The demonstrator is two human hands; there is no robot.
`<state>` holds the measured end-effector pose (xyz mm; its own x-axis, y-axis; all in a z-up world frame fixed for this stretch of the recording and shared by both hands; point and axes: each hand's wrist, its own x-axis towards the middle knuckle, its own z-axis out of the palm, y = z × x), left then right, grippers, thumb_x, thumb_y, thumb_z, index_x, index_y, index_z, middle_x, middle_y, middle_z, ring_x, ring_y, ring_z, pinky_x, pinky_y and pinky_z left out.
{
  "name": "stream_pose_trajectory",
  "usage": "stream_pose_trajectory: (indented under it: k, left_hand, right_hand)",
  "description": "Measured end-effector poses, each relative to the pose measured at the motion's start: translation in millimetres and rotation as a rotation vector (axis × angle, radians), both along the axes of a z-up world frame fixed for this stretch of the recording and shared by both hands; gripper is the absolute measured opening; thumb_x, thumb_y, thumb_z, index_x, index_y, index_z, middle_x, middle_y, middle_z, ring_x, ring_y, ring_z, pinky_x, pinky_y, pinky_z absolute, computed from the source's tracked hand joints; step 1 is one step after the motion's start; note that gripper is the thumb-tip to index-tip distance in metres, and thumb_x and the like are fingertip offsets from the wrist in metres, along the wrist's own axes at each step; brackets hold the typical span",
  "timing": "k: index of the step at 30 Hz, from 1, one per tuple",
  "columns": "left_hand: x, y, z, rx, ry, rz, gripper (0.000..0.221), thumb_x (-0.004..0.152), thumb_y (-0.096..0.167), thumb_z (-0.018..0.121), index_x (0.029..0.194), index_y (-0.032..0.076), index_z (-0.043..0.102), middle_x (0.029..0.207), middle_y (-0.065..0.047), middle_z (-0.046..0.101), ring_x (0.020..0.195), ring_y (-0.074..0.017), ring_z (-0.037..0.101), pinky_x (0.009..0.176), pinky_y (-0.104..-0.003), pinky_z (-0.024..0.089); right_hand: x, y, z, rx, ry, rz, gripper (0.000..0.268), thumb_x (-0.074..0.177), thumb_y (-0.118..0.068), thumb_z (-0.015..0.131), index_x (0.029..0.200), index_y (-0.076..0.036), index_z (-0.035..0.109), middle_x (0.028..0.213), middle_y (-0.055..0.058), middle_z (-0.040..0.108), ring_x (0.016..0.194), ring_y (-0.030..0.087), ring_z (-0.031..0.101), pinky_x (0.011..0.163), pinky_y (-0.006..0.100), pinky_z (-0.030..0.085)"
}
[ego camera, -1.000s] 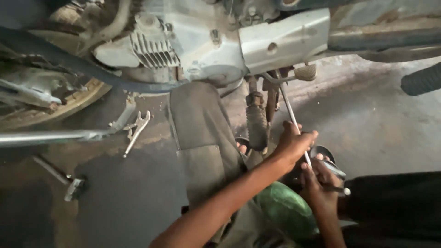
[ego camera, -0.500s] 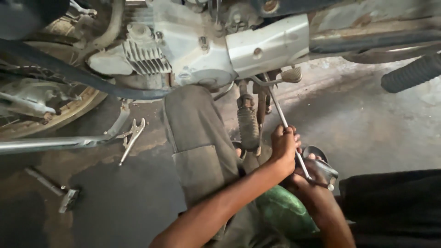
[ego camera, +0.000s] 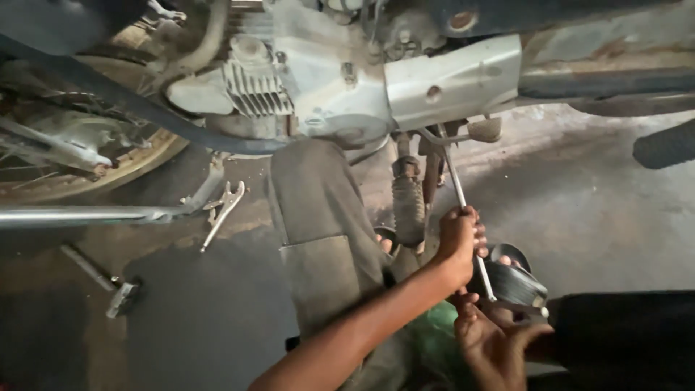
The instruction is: The person sits on the floor beside a motorcycle and works on the engine area near the footpeg. They use a T-handle wrench to turn a fastener, hold a small metal part in the other hand, and reposition the wrench repeatedly while reaching under the bike.
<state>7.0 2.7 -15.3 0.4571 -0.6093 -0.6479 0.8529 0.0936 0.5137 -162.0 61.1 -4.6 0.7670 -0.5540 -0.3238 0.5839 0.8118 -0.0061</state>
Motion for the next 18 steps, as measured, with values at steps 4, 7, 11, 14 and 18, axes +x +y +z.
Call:
stream_pose_trajectory:
  k: [4,7,11,14,18]
  left_hand:
    - [0,3,20,0.023,0.038,-0.023,0.017,0.102,0.023,0.050,0.086,0.016,0.048,0.062,0.004,0.039,0.047,-0.0080,0.034,0.042,-0.027,0.029]
    - [4,0,9,0.019,0.067,-0.048,0.013,0.100,0.019,0.048,0.087,0.017,0.048,0.063,0.004,0.038,0.047,-0.0083,0.034,0.043,-0.027,0.030]
    - [-1,-3,-1,0.010,-0.049,-0.035,0.011,0.099,0.017,0.048,0.089,0.018,0.048,0.065,0.005,0.039,0.049,-0.0074,0.035,0.045,-0.027,0.030]
    - [-2,-1,-7,0.002,-0.146,-0.038,0.021,0.104,0.027,0.049,0.087,0.014,0.047,0.066,0.003,0.040,0.050,-0.0078,0.038,0.045,-0.028,0.033]
    - [0,-3,-23,-0.027,-0.214,-0.082,0.022,0.106,0.027,0.048,0.089,0.014,0.047,0.066,0.004,0.041,0.052,-0.0081,0.041,0.047,-0.028,0.038]
  right_hand:
    - [-24,-18,-63,0.200,-0.028,0.088,0.090,0.098,-0.067,0.071,0.152,-0.001,0.042,0.125,0.020,0.056,0.107,0.027,0.060,0.093,0.033,0.051]
    - [-19,-32,-72,0.383,-0.120,0.258,0.080,0.101,-0.062,0.062,0.140,0.004,0.042,0.122,0.019,0.056,0.106,0.031,0.060,0.089,0.032,0.054]
    - [2,-29,-22,0.173,-0.027,0.356,0.090,0.105,-0.071,0.050,0.144,0.009,0.041,0.125,0.027,0.056,0.107,0.034,0.060,0.094,0.043,0.050]
    - [22,-28,9,0.060,0.651,0.407,0.095,0.089,-0.086,0.022,0.135,-0.007,0.047,0.130,0.021,0.058,0.120,0.034,0.056,0.109,0.051,0.039]
    - [16,-30,-10,0.029,0.816,0.284,0.121,0.075,-0.097,0.007,0.142,-0.006,0.052,0.138,0.023,0.056,0.138,0.038,0.045,0.122,0.056,0.027]
